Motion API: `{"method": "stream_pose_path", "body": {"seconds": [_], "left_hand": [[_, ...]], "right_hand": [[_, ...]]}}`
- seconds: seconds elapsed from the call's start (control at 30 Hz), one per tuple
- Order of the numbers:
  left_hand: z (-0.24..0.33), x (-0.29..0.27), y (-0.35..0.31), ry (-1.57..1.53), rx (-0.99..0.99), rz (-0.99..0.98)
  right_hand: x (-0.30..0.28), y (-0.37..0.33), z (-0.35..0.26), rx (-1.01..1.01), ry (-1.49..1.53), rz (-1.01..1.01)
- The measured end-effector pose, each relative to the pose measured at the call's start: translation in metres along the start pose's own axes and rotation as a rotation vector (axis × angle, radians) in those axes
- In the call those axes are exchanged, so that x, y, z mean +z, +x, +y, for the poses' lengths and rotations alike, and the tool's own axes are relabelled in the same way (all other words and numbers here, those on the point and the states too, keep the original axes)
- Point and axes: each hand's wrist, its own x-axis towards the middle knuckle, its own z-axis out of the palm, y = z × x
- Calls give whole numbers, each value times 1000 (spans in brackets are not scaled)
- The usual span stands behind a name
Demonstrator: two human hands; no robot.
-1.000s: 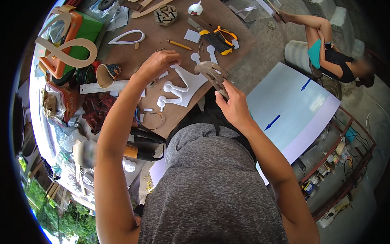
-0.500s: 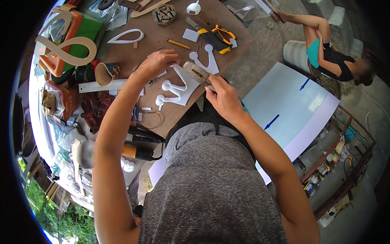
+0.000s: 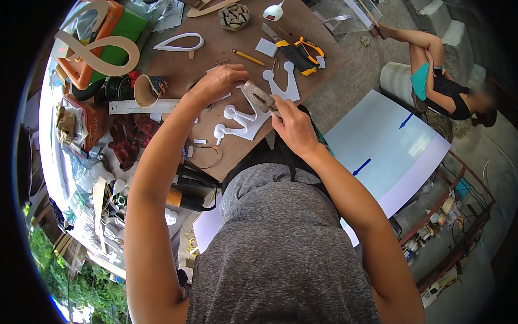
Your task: Assembling crown-shaped sign components by pinning or nailing them onto a base using a hammer and pencil for marking.
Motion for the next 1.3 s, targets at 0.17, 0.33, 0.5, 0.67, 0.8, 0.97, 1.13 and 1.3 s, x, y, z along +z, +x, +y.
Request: {"method": "stream_pose_path", "body": {"seconds": [0.17, 0.33, 0.5, 0.67, 0.8, 0.97, 1.13, 1.3], "left_hand": [[-1, -1, 0, 32, 16, -5], [-1, -1, 1, 7, 10, -19], [2, -2, 1, 13, 14, -23], [3, -4, 1, 17, -12, -40], [10, -8, 1, -28, -73, -46], [10, -8, -6, -63, -153, -31], [22, -14, -10, 12, -215, 76], [46, -17, -10, 5, -388, 274]], "right_hand": [[-1, -1, -5, -10, 27, 31], [4, -1, 1, 16, 0, -17], [7, -3, 1, -22, -17, 52], [7, -6, 5, -11, -3, 38], [-6, -10, -3, -44, 57, 165], [-25, -20, -1, 24, 75, 211], [-40, -40, 6, 60, 58, 197], [-47, -56, 11, 119, 22, 158]]}}
